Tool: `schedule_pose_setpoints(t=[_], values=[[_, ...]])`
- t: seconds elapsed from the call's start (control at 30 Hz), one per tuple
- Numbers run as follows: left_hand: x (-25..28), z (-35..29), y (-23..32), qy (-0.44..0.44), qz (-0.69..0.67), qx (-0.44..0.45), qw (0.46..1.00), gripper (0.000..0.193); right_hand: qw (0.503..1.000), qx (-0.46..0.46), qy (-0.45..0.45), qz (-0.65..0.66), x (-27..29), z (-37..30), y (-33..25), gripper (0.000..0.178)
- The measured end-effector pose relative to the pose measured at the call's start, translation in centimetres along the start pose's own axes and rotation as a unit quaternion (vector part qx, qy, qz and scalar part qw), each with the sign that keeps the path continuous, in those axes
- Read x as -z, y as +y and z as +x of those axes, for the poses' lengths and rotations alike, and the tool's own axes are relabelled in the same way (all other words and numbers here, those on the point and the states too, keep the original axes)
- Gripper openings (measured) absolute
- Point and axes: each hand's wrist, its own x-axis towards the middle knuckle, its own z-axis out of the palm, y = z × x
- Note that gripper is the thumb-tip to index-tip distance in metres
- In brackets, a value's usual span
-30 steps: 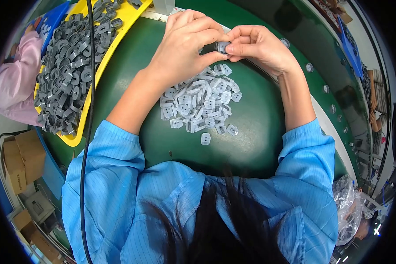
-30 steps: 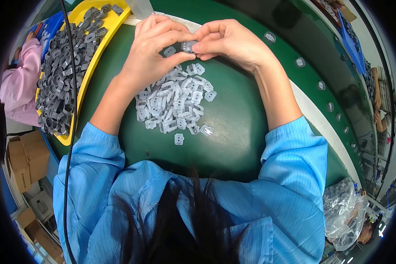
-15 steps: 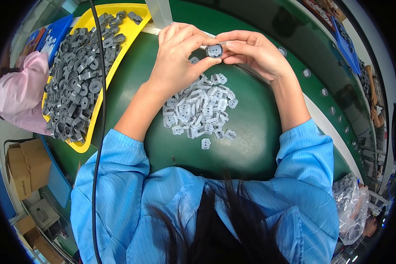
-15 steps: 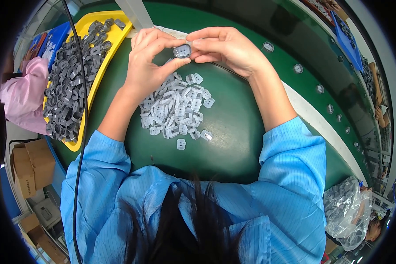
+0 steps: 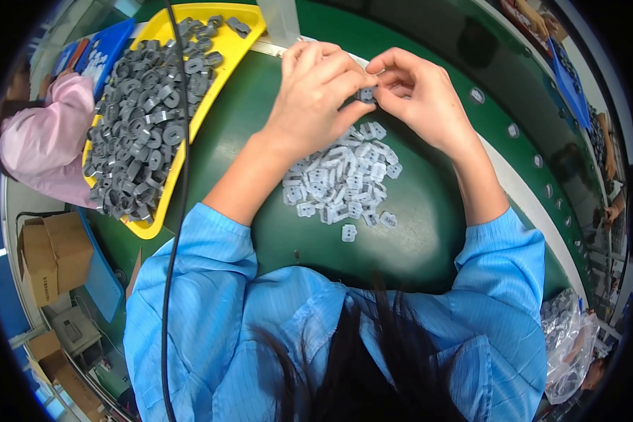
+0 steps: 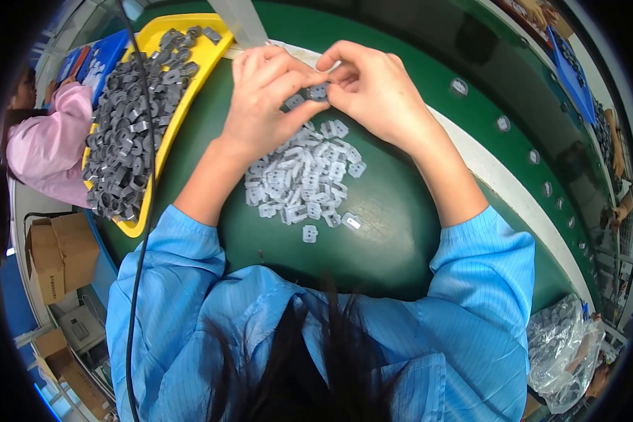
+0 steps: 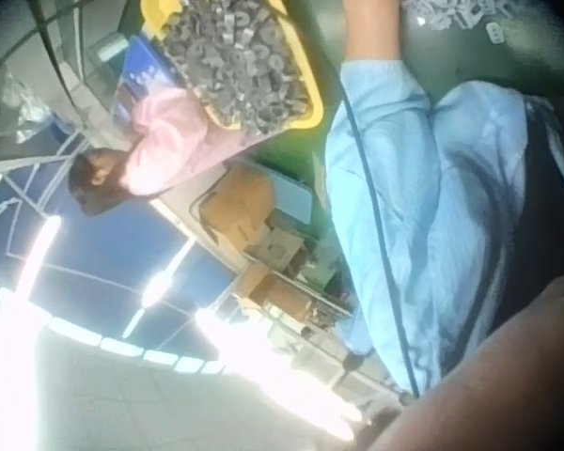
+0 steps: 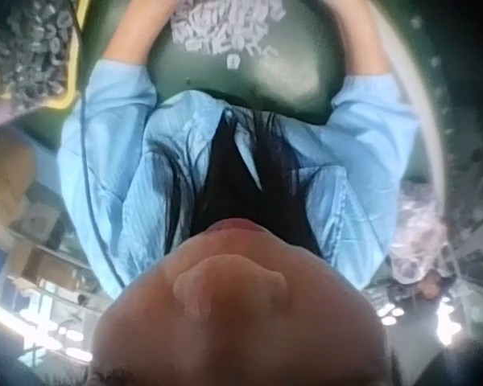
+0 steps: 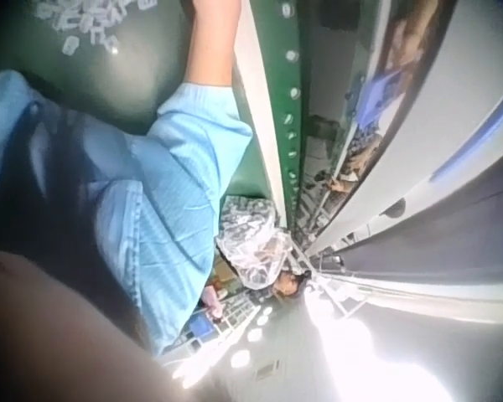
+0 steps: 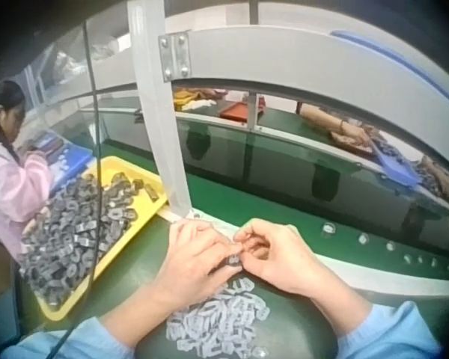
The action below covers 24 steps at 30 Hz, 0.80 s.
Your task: The person sorts and assembles small plastic components by hand, placing them into a sorting tray on an industrial assembly line.
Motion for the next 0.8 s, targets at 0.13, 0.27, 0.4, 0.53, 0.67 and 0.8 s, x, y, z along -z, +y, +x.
schedule_pose_setpoints(t=[0.13,0.27,0.4,0.53,0.67,0.8], values=[[0.0,0.4,0.6,0.087,-0.06,0.039,0.994,0.031,0.928,-0.082,-0.093,0.352,0.9,0.5,1.2,0.023],[0.2,0.6,1.6,0.094,-0.085,0.022,0.992,0.033,0.86,-0.072,-0.188,0.469,1.2,0.7,2.1,0.025],[1.1,0.9,2.9,0.079,-0.169,0.074,0.98,0.028,0.827,-0.104,-0.183,0.521,0.9,1.1,3.3,0.025],[7.0,3.1,6.3,0.149,-0.457,0.037,0.876,0.014,0.951,-0.154,0.112,0.244,3.3,1.4,7.8,0.024],[11.7,2.1,11.5,0.194,-0.504,0.052,0.84,0.01,0.957,-0.049,0.265,-0.104,3.6,1.5,9.1,0.034],[13.3,2.0,16.8,0.244,-0.581,0.036,0.776,0.015,0.943,0.017,0.304,-0.136,2.2,0.9,6.8,0.029]])
